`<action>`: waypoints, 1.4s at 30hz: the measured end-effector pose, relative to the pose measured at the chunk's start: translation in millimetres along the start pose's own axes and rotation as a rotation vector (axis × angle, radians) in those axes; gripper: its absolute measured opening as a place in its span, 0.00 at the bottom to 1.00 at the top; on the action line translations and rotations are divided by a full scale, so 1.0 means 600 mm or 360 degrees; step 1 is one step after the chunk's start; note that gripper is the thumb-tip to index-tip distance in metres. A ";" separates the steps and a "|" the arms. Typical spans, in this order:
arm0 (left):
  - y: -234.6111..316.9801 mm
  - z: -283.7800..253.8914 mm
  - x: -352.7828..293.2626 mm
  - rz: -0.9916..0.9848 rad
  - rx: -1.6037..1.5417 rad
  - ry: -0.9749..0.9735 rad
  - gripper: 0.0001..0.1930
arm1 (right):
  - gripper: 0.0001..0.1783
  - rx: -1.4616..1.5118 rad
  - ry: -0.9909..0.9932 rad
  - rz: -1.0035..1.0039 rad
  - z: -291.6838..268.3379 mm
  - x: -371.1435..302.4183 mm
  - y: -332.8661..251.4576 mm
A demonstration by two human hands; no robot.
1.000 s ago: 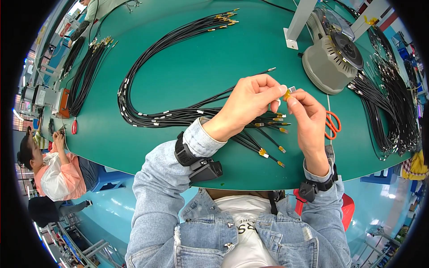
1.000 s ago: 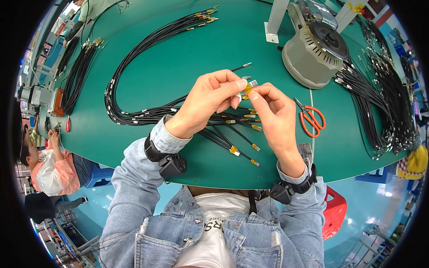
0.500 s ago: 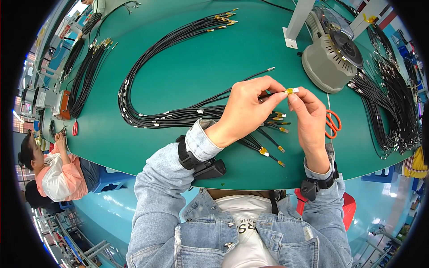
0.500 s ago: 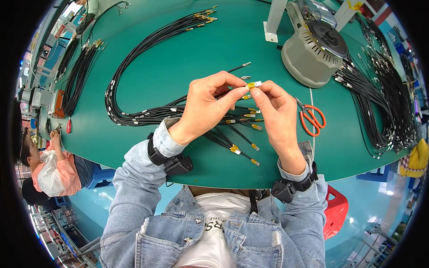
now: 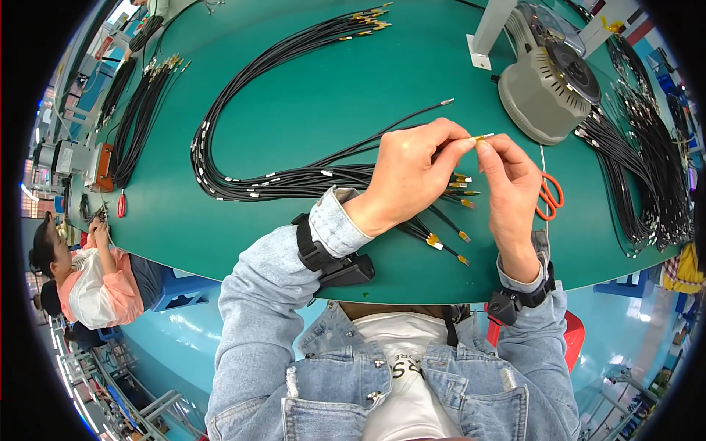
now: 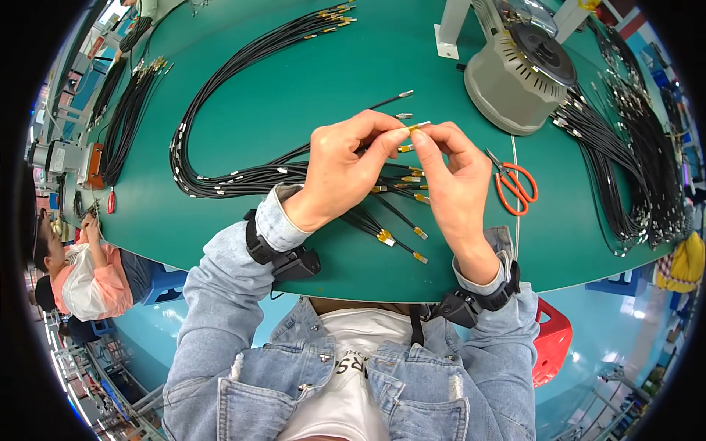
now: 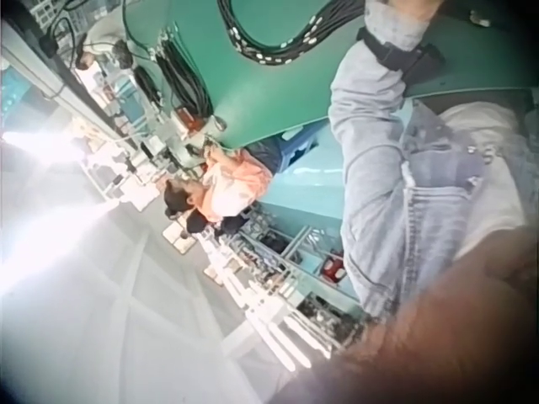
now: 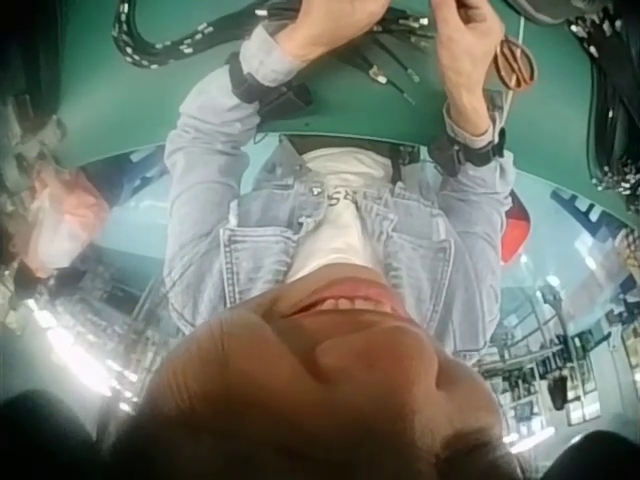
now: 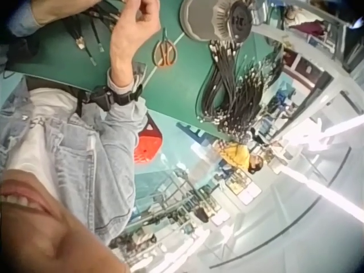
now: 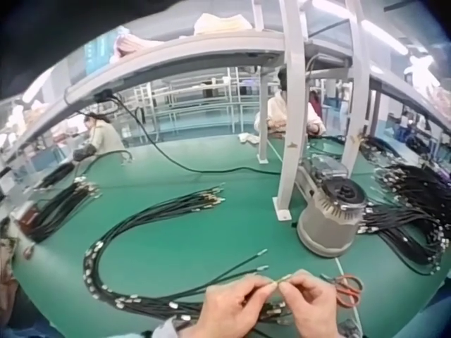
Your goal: The person picks up a cable, wraps yellow tape around the connector by hand, and trims the excess tape using shears. After repeating this process, they gather the finished cables into a bundle and move them to a pile on the side of the table.
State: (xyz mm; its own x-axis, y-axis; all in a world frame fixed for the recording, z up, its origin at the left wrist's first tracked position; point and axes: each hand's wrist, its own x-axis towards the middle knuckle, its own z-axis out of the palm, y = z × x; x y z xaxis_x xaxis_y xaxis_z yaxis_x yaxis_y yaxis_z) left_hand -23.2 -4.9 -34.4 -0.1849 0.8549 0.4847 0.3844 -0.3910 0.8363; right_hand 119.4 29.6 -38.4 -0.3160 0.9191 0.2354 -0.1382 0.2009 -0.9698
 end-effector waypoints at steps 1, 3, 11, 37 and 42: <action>0.000 0.000 -0.001 -0.0008 -0.0008 -0.0004 0.03 | 0.06 -0.0034 0.0013 0.0002 0.000 0.000 -0.001; 0.003 0.000 -0.002 0.0001 -0.0017 0.0011 0.03 | 0.06 -0.0030 0.0034 0.0019 -0.001 -0.001 0.000; 0.005 -0.003 0.001 -0.0189 -0.0257 0.0015 0.05 | 0.07 0.0087 0.0078 0.0052 0.003 -0.001 -0.003; 0.012 -0.003 0.006 -0.0384 -0.0357 -0.0131 0.06 | 0.03 0.0158 0.0072 0.0013 0.007 -0.003 -0.008; -0.006 0.006 0.001 -0.0290 -0.0361 -0.0061 0.07 | 0.03 0.0142 0.0080 -0.0009 0.008 -0.004 -0.009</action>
State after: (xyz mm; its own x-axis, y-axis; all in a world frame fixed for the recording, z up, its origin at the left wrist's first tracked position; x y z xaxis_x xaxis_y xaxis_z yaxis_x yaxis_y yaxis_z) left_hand -21.3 -1.5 -38.0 -0.1967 0.9286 0.3147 0.1353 -0.2922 0.9467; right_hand 116.4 24.8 -33.3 -0.2679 0.9342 0.2354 -0.2239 0.1773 -0.9584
